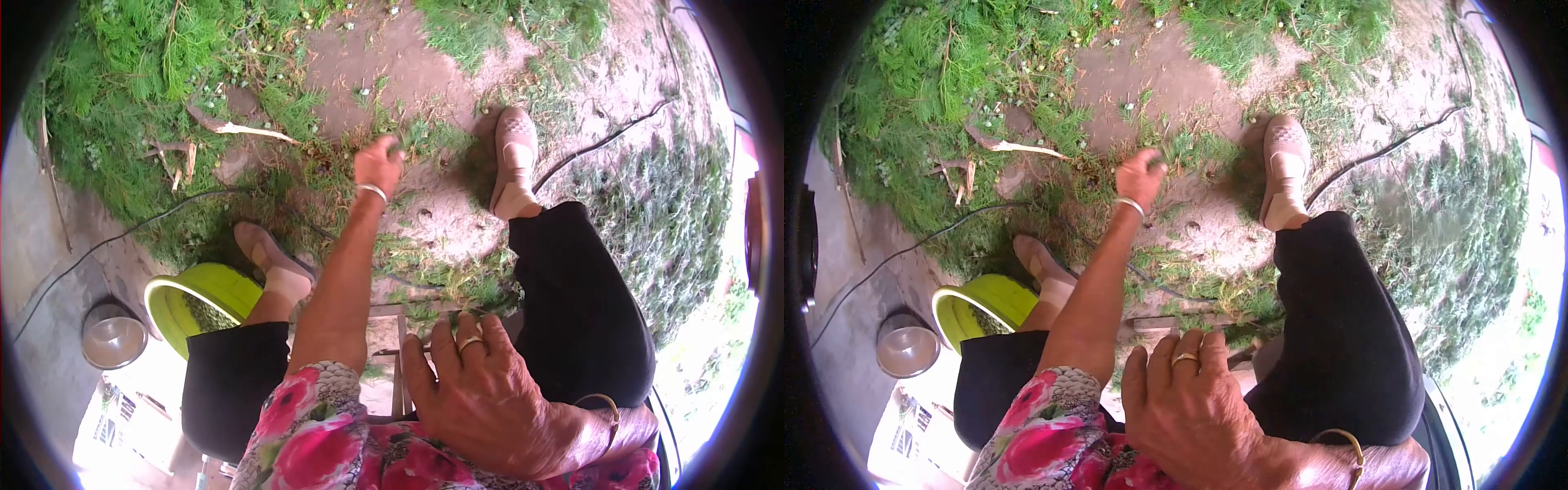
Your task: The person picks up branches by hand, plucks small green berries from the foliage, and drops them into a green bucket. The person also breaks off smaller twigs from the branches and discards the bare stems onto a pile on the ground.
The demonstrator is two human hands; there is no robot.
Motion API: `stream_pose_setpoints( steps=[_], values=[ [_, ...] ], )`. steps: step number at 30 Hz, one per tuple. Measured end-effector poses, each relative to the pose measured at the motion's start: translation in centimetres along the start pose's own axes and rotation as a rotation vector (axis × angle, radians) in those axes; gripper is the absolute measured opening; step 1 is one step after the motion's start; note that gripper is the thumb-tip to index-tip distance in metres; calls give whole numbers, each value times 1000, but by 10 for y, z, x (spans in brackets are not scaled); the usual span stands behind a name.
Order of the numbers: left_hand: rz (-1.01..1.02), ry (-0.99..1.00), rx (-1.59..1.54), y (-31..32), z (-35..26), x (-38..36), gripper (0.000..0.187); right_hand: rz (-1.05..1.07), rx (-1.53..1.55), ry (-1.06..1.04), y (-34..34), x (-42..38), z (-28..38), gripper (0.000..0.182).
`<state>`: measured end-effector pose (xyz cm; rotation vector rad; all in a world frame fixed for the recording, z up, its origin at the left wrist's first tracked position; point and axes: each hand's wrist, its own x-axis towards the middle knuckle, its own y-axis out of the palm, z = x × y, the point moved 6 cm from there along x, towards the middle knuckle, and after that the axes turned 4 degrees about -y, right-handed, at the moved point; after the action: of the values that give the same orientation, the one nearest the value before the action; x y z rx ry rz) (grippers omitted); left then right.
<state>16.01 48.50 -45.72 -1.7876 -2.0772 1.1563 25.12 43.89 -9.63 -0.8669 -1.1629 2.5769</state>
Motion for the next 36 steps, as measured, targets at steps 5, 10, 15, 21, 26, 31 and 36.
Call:
stream_pose_setpoints(
  steps=[5,10,15,21,26,31,36],
  values=[
    [435,-57,34,51,2,-79,20,-22,-9,2,-2,-4,-2,32],
    [291,-75,-474,21,-1,-71,16,-93,65,-3,0,-16,-7,32],
    [-112,-4,-71,-14,11,7,12,-58,40,-1,3,-12,-6,31],
    [-91,19,297,-12,-2,23,18,-71,0,38,-7,-20,-8,39],
    [52,-386,-722,-33,23,5,7,-91,2,46,-8,-23,-6,37],
    [185,-577,-1308,-43,29,-31,4,-87,33,42,-8,-24,-4,37],
    [427,-554,-950,-35,17,-27,7,-54,39,46,-8,-22,-8,36]
  ],
)
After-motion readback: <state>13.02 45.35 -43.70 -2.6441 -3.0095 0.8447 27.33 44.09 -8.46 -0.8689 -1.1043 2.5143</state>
